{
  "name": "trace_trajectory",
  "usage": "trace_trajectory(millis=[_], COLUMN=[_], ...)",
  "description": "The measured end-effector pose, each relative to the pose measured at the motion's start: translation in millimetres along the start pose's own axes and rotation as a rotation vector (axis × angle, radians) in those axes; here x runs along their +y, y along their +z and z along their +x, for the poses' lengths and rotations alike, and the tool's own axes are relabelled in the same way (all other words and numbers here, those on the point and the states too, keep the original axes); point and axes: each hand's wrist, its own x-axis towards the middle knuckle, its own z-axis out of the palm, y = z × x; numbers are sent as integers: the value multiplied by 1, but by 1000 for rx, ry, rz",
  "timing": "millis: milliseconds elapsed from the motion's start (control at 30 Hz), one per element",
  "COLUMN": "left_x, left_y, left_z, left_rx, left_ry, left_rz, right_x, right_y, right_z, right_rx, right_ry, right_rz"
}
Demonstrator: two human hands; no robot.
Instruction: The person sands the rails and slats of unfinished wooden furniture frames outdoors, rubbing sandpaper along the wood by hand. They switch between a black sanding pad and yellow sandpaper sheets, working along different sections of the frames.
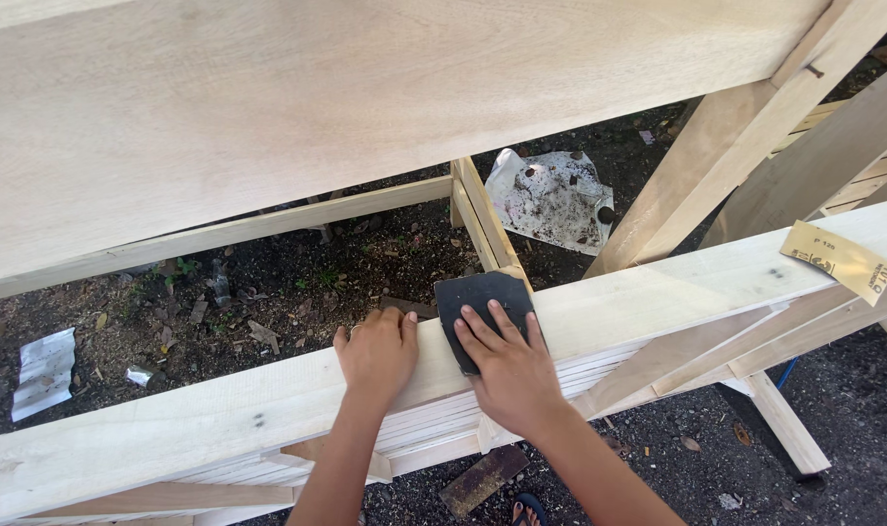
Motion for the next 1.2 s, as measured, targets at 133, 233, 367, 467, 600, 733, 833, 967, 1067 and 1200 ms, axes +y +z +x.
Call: trace_trajectory(millis=[133,233,367,467,600,733,833,967,1067,1200], left_x=[-10,-13,-16,-17,-19,-17,-16,-16,-15,-16], left_y=[13,17,15,14,13,11,7,6,8,10], left_z=[-3,2,3,2,3,1,0,1,3,2], left_rx=[58,33,29,34,12,8,-83,-54,-51,79], left_ry=[40,17,20,23,24,24,10,26,13,69], left_rz=[8,12,1,-7,-6,-3,11,8,14,-17], right_x=[-25,-25,-23,-28,-35,-34,-34,-35,-37,-39], right_y=[0,1,3,4,5,8,10,8,5,7], right_z=[28,31,23,20,24,15,20,21,15,18], right_rx=[-200,-119,100,0,-38,201,-5,-99,135,9], right_ry=[177,147,52,147,195,40,194,210,56,173], right_rz=[-24,-34,-6,13,-1,-21,-12,22,31,62])
